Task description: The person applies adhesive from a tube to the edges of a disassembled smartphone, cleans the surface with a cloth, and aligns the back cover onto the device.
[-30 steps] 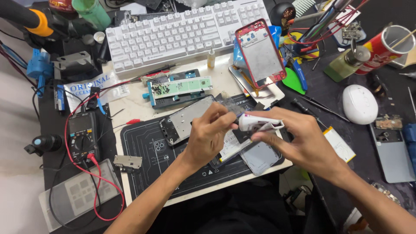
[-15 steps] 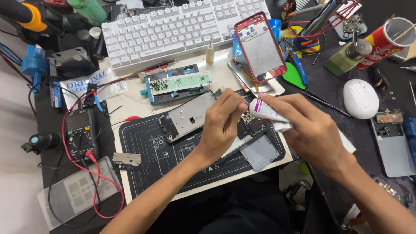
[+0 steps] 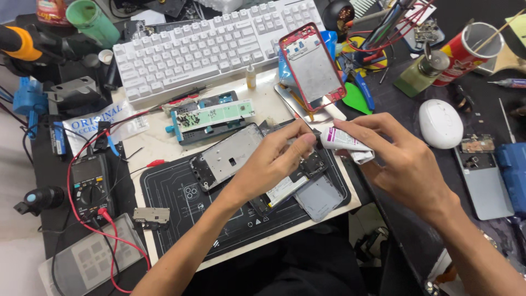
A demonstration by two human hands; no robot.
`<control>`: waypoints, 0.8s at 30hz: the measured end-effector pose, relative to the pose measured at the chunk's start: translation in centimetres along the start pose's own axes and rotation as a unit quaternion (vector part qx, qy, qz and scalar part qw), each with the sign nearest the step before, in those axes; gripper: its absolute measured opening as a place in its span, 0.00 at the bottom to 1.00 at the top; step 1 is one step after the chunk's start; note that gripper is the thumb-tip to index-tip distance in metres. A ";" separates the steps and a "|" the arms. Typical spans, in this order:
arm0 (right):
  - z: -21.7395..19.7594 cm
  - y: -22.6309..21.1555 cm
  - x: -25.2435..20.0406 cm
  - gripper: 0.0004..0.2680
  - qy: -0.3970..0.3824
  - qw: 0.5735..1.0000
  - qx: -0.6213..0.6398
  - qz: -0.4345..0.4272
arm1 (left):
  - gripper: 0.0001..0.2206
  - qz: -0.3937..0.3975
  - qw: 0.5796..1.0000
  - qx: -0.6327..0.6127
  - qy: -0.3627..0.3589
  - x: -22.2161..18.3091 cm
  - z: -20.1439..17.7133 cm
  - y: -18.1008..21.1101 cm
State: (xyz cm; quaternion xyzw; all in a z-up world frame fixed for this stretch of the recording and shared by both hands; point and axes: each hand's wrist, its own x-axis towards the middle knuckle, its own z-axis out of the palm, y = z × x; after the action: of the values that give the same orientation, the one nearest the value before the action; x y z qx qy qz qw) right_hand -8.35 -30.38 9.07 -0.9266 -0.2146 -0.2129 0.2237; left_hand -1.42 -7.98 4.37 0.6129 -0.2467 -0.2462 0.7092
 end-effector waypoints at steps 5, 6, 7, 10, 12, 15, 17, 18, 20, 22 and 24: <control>-1.5 0.2 -0.5 0.26 0.006 0.994 -0.094 -0.050 | 0.23 -0.001 0.997 -0.068 -0.037 0.4 0.1 0.5; -1.8 0.3 -0.5 0.26 0.015 0.991 -0.114 -0.066 | 0.25 -0.008 0.995 -0.091 -0.043 0.5 0.4 0.6; -2.2 0.6 -0.3 0.25 0.026 0.990 -0.108 -0.082 | 0.26 -0.015 0.992 -0.114 -0.049 0.8 0.9 0.8; -3.7 1.6 -0.6 0.22 0.047 0.988 -0.119 -0.090 | 0.28 -0.028 0.995 -0.079 -0.057 2.3 2.8 1.9; -5.4 2.4 -1.3 0.20 0.039 0.985 -0.159 -0.061 | 0.23 -0.107 0.989 -0.092 -0.043 3.8 4.3 2.8; -7.9 3.6 -2.2 0.23 -0.006 0.982 -0.189 -0.001 | 0.18 -0.087 0.990 -0.080 -0.077 6.1 6.7 3.7; -9.3 4.4 -3.0 0.21 -0.031 0.985 -0.160 0.066 | 0.19 -0.052 0.992 -0.061 -0.102 7.3 8.0 3.2; -9.7 4.8 -3.3 0.20 -0.043 0.984 -0.142 0.098 | 0.22 -0.048 0.992 -0.050 -0.107 7.9 8.5 2.7; -10.9 6.0 -4.1 0.18 -0.034 0.986 -0.141 0.079 | 0.27 -0.058 0.991 -0.050 -0.106 8.8 8.9 1.1; -11.9 7.5 -4.8 0.17 -0.026 0.983 -0.161 0.088 | 0.29 -0.087 0.989 -0.071 -0.098 9.7 9.3 -0.6; -12.8 9.0 -5.4 0.16 -0.019 0.971 -0.206 0.123 | 0.28 0.016 0.996 0.046 -0.078 10.3 10.1 -2.3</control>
State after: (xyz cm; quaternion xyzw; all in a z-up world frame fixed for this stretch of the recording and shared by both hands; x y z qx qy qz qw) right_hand -12.11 -45.79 13.92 -0.9758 -0.0549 -0.2061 0.0482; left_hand -0.36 -22.52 3.91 0.6196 -0.3218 -0.2703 0.6629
